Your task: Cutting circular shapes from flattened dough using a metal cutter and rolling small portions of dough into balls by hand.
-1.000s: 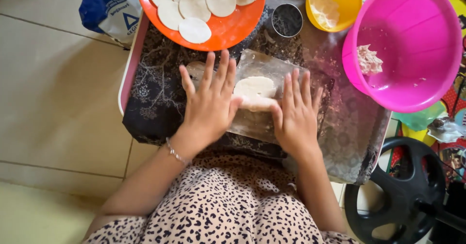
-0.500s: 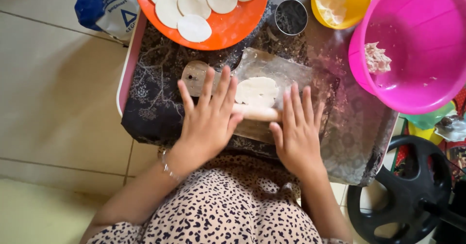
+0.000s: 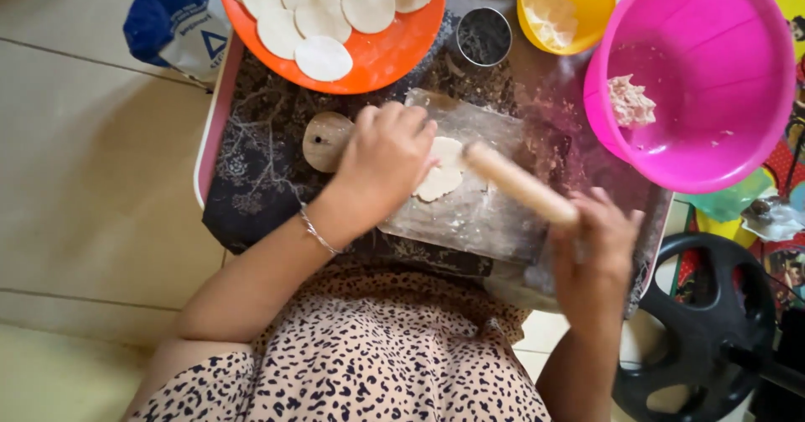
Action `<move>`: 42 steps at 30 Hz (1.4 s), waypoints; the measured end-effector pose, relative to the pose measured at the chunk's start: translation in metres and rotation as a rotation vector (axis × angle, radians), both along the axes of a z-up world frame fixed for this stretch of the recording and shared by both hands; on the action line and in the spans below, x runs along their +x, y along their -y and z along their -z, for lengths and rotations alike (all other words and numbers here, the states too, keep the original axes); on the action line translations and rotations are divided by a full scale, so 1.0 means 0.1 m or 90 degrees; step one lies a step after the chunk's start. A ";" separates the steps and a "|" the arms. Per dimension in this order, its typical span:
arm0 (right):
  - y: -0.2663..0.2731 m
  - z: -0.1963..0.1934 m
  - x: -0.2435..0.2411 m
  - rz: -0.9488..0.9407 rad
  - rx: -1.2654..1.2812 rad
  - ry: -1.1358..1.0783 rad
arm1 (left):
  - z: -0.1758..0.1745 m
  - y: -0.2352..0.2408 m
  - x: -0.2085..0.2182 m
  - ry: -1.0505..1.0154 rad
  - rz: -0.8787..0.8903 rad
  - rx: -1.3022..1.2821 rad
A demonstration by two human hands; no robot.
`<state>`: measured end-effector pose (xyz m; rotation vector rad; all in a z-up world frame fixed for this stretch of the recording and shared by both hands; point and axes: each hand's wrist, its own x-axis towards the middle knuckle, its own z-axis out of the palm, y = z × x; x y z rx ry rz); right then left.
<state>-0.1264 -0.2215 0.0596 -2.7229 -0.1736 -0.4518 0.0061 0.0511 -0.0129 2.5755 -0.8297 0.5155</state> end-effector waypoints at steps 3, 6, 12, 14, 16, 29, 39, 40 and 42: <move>-0.05 -0.30 -0.05 0.062 0.011 -0.027 | -0.34 0.05 -0.19 -0.041 -0.012 0.034; -0.02 -0.35 -0.06 0.079 0.053 -0.011 | -0.36 0.04 -0.18 -0.104 0.013 -0.045; 0.00 -0.35 -0.03 0.069 0.073 0.026 | -0.48 0.05 -0.06 -0.229 0.087 -0.139; -0.04 -0.37 0.00 0.067 0.089 0.028 | -0.77 -0.01 -0.05 -0.129 0.097 -0.168; -0.08 -0.38 0.04 0.060 0.103 0.028 | -0.88 -0.05 -0.11 -0.029 0.104 -0.199; -0.78 0.06 0.73 -0.205 0.071 -0.143 | -0.42 -0.34 -0.16 -0.128 -0.134 -0.167; -0.91 0.36 1.08 -0.046 -0.121 -0.186 | -0.26 -0.21 0.01 -0.164 -0.167 -0.010; -0.92 0.36 1.14 -0.049 -0.121 -0.186 | -0.26 -0.21 0.04 -0.164 -0.169 -0.010; -0.92 0.38 1.20 -0.107 -0.057 -0.161 | -0.23 -0.21 0.08 -0.143 -0.192 0.029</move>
